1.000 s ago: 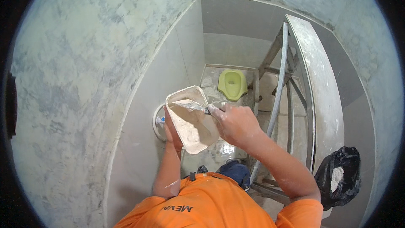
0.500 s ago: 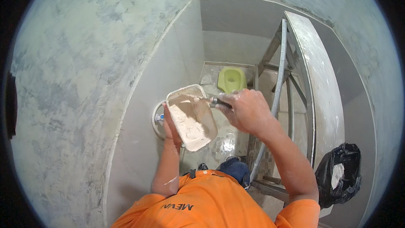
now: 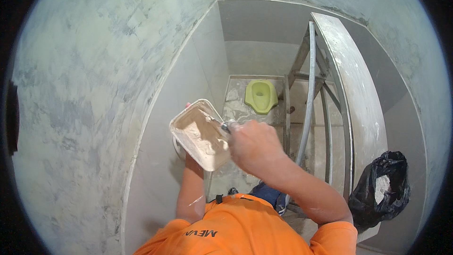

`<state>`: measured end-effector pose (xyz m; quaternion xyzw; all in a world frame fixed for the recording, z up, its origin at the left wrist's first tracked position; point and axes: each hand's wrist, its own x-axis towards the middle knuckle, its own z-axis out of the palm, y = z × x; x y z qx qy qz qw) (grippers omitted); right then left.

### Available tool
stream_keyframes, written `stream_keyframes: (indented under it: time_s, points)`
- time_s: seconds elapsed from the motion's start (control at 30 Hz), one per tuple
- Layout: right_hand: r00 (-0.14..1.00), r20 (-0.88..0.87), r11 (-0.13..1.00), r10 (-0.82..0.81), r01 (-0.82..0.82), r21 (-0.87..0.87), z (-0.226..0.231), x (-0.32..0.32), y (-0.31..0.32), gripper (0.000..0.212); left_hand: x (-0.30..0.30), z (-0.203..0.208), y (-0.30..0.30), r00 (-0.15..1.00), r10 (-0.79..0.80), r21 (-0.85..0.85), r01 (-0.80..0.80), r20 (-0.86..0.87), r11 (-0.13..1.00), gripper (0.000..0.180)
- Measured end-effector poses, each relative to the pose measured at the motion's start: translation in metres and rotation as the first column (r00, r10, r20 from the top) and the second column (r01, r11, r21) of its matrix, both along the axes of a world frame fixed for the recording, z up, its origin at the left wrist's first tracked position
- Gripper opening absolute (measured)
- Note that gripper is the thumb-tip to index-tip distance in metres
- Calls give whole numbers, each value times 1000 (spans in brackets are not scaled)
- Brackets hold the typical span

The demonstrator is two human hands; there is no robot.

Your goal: The person applies plaster to a wall using a putty knife, then scoops more material from a bag into a plastic container.

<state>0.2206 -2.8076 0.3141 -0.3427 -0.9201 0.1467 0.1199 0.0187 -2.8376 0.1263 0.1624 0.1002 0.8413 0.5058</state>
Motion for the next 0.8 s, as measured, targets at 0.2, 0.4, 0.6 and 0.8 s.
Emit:
stream_keyframes:
  time_s: [0.2, 0.4, 0.6, 0.8]
  points:
    - [994, 53, 996, 93, -93, 13, 2, 0, -18, 26, 40, 12, 22, 980, 38, -46, -48, -197, 998, 93]
    - [992, 81, 962, 92, -110, 249, -24, 9, -23, 31, 63, 25, 46, 973, 68, -121, -96, -220, 988, 94]
    - [944, 299, 971, 141, -192, 146, -6, 13, 3, 38, 33, 10, 55, 988, 6, -122, -26, -156, 992, 91]
    - [988, 124, 929, 90, -128, 348, -33, -20, 18, 19, 16, 17, 67, 984, 19, -58, -29, -175, 998, 88]
